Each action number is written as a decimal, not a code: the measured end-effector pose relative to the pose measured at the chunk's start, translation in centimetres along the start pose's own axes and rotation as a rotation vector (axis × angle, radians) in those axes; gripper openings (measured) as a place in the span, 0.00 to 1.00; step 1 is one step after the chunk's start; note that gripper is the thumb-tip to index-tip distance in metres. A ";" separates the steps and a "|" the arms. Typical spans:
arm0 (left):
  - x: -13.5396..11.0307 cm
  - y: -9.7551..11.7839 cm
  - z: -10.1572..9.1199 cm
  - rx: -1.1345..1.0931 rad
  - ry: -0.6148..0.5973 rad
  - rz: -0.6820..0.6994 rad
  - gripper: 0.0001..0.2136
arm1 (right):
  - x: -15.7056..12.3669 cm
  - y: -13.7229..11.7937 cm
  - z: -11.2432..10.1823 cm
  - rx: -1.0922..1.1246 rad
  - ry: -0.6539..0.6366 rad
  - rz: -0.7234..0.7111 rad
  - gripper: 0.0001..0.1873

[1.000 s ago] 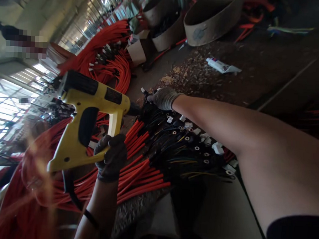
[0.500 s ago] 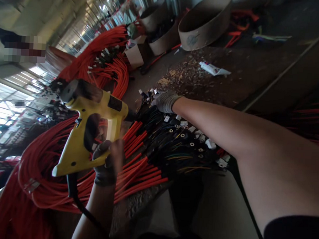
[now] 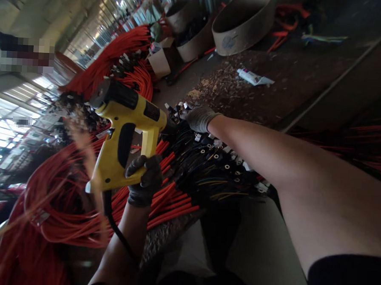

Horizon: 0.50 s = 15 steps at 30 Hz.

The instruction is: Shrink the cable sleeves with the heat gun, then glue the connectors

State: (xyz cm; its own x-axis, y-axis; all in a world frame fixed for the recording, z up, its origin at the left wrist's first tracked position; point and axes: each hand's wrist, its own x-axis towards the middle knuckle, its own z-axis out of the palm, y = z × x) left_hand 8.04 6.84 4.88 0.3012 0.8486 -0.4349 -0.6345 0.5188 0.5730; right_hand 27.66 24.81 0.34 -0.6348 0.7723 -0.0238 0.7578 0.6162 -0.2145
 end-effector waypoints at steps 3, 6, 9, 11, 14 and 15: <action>-1.3 0.0 -1.3 0.029 -0.067 -0.053 0.19 | -0.3 -0.2 -0.3 0.003 -0.026 0.094 0.25; -2.1 -0.2 -2.2 0.024 -0.079 -0.029 0.20 | -0.5 -0.3 -0.4 0.038 -0.044 0.178 0.26; -2.1 -0.3 -2.1 0.026 -0.067 -0.009 0.20 | -0.6 -0.4 -0.4 0.117 -0.071 0.221 0.25; -2.1 -0.4 -1.8 0.027 -0.069 -0.007 0.20 | -0.5 -0.3 -0.4 0.228 -0.072 0.243 0.24; -3.0 -0.5 -2.0 -0.022 -0.103 -0.006 0.20 | -0.4 0.0 -0.8 0.386 -0.016 0.222 0.24; -3.5 -0.5 -2.3 -0.043 -0.122 -0.012 0.20 | -0.5 0.0 -1.1 0.419 0.008 0.205 0.23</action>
State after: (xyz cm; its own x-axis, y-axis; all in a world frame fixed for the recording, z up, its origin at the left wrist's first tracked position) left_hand 5.67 3.36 4.50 0.3917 0.8500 -0.3523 -0.6597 0.5263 0.5365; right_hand 28.18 24.62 1.46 -0.4760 0.8737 -0.1001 0.7401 0.3365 -0.5822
